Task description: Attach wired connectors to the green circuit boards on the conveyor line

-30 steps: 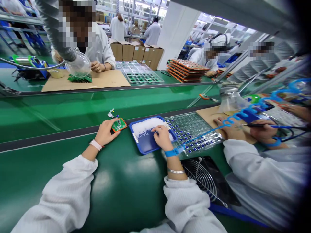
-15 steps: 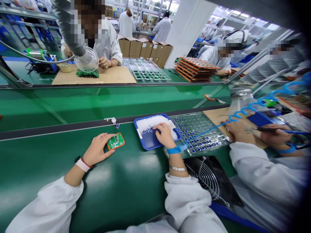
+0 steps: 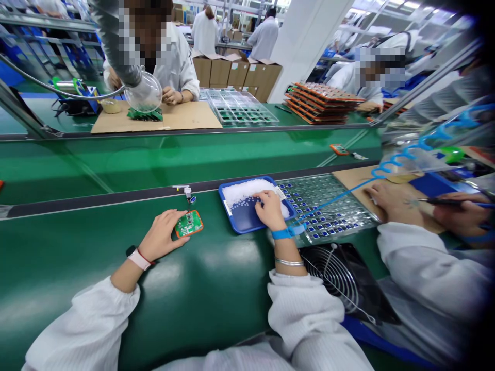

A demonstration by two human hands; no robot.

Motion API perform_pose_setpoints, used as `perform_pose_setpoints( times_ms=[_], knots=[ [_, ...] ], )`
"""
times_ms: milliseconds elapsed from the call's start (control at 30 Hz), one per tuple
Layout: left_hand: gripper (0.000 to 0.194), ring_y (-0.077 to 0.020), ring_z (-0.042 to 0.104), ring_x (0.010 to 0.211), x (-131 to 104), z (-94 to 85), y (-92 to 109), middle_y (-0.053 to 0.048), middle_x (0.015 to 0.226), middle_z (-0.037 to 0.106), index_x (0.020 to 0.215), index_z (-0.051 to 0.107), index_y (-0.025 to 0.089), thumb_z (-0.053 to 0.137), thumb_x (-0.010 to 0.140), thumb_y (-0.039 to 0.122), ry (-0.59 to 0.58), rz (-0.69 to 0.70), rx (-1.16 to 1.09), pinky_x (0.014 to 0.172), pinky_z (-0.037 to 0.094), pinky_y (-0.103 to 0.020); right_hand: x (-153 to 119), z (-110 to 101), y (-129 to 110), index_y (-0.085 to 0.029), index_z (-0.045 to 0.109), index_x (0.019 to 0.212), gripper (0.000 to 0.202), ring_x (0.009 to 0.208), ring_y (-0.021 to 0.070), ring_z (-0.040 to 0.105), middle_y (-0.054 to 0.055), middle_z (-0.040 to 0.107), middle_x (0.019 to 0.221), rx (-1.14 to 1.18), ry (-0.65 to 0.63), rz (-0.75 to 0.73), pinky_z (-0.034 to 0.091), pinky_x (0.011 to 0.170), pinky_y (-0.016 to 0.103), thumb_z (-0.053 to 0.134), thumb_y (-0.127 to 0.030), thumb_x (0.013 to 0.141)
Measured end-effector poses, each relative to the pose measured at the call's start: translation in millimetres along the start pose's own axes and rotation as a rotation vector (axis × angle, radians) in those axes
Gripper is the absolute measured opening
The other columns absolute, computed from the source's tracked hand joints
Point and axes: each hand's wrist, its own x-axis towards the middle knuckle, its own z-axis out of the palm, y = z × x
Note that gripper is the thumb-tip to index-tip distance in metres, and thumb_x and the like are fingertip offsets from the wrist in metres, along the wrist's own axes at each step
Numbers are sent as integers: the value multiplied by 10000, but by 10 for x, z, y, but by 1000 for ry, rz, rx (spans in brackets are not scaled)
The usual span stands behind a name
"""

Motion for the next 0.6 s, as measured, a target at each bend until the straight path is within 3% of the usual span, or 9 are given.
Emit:
perform_pose_setpoints(
  times_ms=[400,600],
  knots=[
    [596,-285,441,1185,12,-10,-15,-106,1264,530,1301,401,208,558,793,477,-9,15,-21,954,366,-426,-7,43,73,-147,661,861,266,917,247,486,111,549,951,40,47,-28,378,858,410,453,-85,706],
    [599,-280,444,1182,17,-8,-17,-111,1269,525,1296,406,204,562,788,480,-14,13,-29,957,362,-426,22,51,96,-157,609,714,128,855,239,493,98,558,841,85,69,-1,372,844,408,501,-204,764]
  ],
)
